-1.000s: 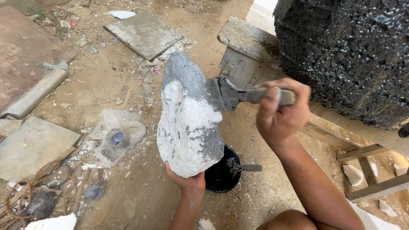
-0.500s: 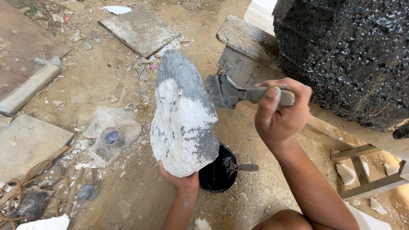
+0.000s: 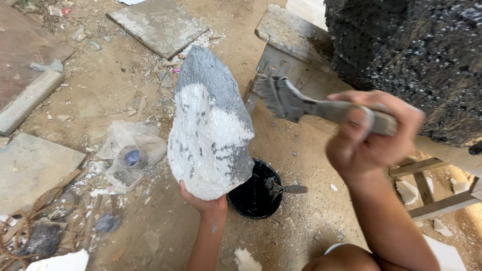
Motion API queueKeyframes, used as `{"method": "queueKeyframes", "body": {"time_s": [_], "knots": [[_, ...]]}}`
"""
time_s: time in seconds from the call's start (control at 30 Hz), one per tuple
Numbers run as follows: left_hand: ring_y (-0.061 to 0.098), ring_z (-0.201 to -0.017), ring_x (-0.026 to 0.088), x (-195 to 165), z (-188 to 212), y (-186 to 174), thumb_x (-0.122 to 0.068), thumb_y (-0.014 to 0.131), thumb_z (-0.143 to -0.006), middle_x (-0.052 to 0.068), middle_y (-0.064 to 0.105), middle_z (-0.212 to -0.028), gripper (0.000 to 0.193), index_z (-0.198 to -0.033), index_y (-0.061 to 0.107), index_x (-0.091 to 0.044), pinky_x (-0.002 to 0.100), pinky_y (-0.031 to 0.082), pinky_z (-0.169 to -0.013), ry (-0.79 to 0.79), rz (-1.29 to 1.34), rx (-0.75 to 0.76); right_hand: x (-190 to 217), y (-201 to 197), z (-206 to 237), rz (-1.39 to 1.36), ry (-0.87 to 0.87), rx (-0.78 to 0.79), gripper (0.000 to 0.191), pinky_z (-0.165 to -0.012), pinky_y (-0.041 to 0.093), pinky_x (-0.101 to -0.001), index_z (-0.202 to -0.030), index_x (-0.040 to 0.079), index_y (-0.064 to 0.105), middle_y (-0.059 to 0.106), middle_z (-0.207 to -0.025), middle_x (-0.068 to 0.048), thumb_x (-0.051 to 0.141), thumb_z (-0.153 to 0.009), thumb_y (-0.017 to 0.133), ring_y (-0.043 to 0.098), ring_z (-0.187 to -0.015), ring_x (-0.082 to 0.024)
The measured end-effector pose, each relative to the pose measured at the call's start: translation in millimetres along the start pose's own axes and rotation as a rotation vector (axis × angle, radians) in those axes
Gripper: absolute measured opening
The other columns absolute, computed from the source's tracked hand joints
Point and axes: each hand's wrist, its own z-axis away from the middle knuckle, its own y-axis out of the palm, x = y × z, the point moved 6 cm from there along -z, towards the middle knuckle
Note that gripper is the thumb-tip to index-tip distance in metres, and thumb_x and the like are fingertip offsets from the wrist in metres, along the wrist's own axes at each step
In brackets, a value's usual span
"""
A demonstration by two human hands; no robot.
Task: The person sits on the ground and uses a wide brush to coat white foam pieces with gray slurry from a black bowl, rotating each piece to cover its surfaces and dipping the brush back into the bowl between passes.
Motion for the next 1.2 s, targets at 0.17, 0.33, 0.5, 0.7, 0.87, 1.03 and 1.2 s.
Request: {"method": "queueKeyframes", "body": {"time_s": [0.17,0.33,0.5,0.7,0.87,1.03,1.2], "knots": [[0.052,-0.138,0.031,-12,-29,16,-0.061,0.036,-0.089,0.006,0.049,-0.154,0.078,-0.155,0.038,-0.017,0.050,0.046,-0.109,0.013,0.042,0.007,14,-29,-18,-0.104,-0.133,0.116,0.025,-0.063,0.065,-0.0298,-0.123,-0.009,0.037,0.059,-0.116,-0.019,0.010,-0.118,0.051,0.076,-0.084,-0.031],[0.052,-0.138,0.031,-15,-64,38,-0.060,0.038,-0.091,0.007,0.050,-0.154,0.077,-0.154,0.040,-0.016,0.051,0.046,-0.109,0.032,0.079,0.005,29,-12,-28,0.075,-0.182,0.466,0.014,-0.056,0.061,-0.0356,-0.103,-0.005,0.052,0.071,-0.092,-0.018,0.007,-0.100,0.058,0.076,-0.080,-0.032],[0.052,-0.139,0.032,-12,-85,35,-0.058,0.037,-0.092,0.008,0.053,-0.152,0.076,-0.153,0.044,-0.013,0.050,0.046,-0.110,-0.026,0.082,0.047,26,-12,-1,0.241,-0.023,0.759,0.016,-0.059,0.057,-0.0336,-0.106,0.005,0.056,0.076,-0.099,-0.011,0.008,-0.092,0.064,0.074,-0.084,-0.027],[0.049,-0.140,0.032,-15,-104,11,-0.057,0.039,-0.092,0.009,0.048,-0.155,0.077,-0.156,0.039,-0.014,0.051,0.045,-0.110,-0.184,-0.005,0.274,30,-88,94,0.440,0.613,0.802,0.017,-0.069,0.058,-0.0342,-0.110,0.009,0.059,0.076,-0.107,-0.005,0.004,-0.094,0.063,0.072,-0.089,-0.024],[0.048,-0.139,0.034,-8,-114,-2,-0.055,0.041,-0.091,0.011,0.046,-0.156,0.078,-0.157,0.038,-0.013,0.052,0.045,-0.109,-0.449,0.057,0.326,122,-217,234,0.911,1.169,0.609,0.015,-0.063,0.051,-0.0374,-0.118,0.007,0.065,0.075,-0.098,-0.012,0.008,-0.103,0.066,0.068,-0.071,-0.029],[0.048,-0.138,0.035,16,-92,-2,-0.053,0.043,-0.090,0.013,0.045,-0.157,0.079,-0.158,0.036,-0.013,0.054,0.046,-0.109,-0.609,0.132,0.333,247,-294,331,1.088,1.247,0.475,0.004,-0.085,0.058,-0.0322,-0.115,0.008,0.064,0.075,-0.105,-0.012,0.010,-0.113,0.067,0.075,-0.101,-0.022],[0.047,-0.137,0.037,18,-78,4,-0.051,0.045,-0.089,0.015,0.043,-0.158,0.081,-0.159,0.034,-0.013,0.056,0.046,-0.108,-0.655,0.207,0.314,196,-337,398,0.772,1.327,0.234,0.023,-0.086,0.057,-0.0304,-0.117,-0.008,0.052,0.070,-0.111,-0.023,0.014,-0.120,0.052,0.072,-0.103,-0.027]]}}
